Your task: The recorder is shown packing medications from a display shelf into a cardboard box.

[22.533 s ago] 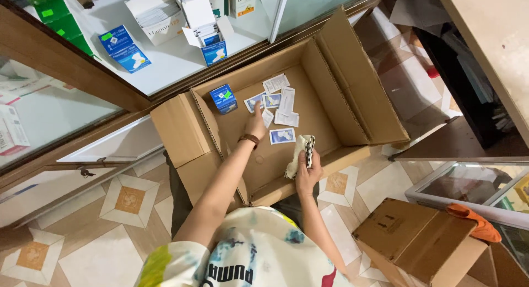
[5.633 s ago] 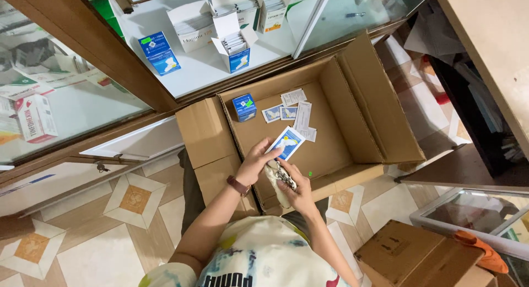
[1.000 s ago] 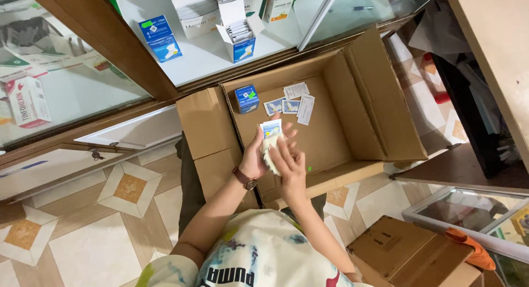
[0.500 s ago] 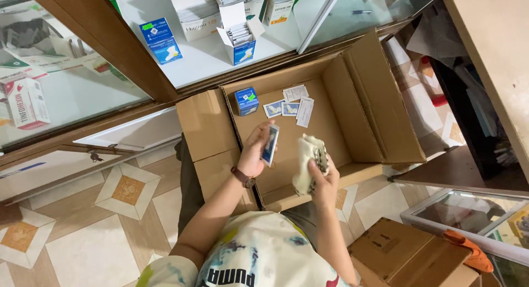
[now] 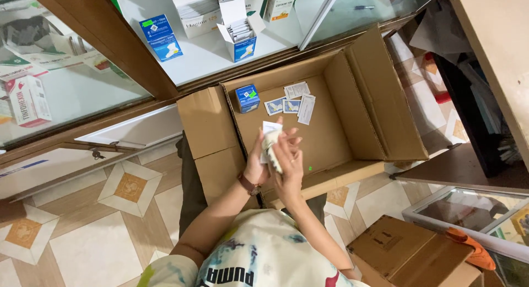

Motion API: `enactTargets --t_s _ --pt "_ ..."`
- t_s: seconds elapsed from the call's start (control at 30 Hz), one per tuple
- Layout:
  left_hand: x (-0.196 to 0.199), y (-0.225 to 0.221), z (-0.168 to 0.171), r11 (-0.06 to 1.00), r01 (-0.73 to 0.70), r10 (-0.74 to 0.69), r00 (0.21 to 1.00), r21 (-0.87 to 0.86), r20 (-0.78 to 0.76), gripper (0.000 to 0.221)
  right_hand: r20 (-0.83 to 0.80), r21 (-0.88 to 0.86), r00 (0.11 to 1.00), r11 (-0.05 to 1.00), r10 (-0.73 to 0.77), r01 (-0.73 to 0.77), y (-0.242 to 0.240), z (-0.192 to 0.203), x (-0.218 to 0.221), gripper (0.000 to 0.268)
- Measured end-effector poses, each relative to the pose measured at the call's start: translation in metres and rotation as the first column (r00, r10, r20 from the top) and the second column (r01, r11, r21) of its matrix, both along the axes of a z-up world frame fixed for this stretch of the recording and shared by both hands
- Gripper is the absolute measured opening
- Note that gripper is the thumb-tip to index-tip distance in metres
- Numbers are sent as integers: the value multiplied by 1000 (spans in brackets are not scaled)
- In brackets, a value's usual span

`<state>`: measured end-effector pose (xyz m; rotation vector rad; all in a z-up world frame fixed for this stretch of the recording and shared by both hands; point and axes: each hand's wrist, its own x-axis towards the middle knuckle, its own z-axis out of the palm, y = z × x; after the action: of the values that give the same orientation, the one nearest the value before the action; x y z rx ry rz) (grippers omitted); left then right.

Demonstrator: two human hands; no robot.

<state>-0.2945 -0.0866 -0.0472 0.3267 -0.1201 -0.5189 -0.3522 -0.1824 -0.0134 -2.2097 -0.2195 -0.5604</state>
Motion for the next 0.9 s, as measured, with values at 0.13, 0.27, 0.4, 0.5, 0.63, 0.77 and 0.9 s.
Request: enactTargets --t_s 0.13,0.27,0.4,0.5,0.63,0.77,0.9 --pt "13 14 -24 989 -20 5 995 -145 -97 78 -133 14 985 993 114 -113 -5 -2 -25 53" --pt "22 29 -23 998 -51 53 997 26 -59 80 -278 114 938 977 206 -181 -19 -7 -25 56" --pt "30 38 -19 977 -107 112 994 186 -16 72 -395 118 905 986 158 -120 -38 -27 1 49" --pt "34 41 -29 909 -171 185 983 380 0 57 -583 -79 811 989 53 -122 -44 -48 22 43" --pt "31 37 -85 778 -269 282 957 568 67 38 -624 -301 782 922 5 -246 -57 -124 25 40" --pt "33 34 -84 599 -328 206 945 730 255 24 -554 -367 832 892 19 -265 -55 -127 28 42" --pt "34 26 -55 653 -270 157 962 708 223 17 -496 -253 869 958 -10 -133 -61 -128 29 40"
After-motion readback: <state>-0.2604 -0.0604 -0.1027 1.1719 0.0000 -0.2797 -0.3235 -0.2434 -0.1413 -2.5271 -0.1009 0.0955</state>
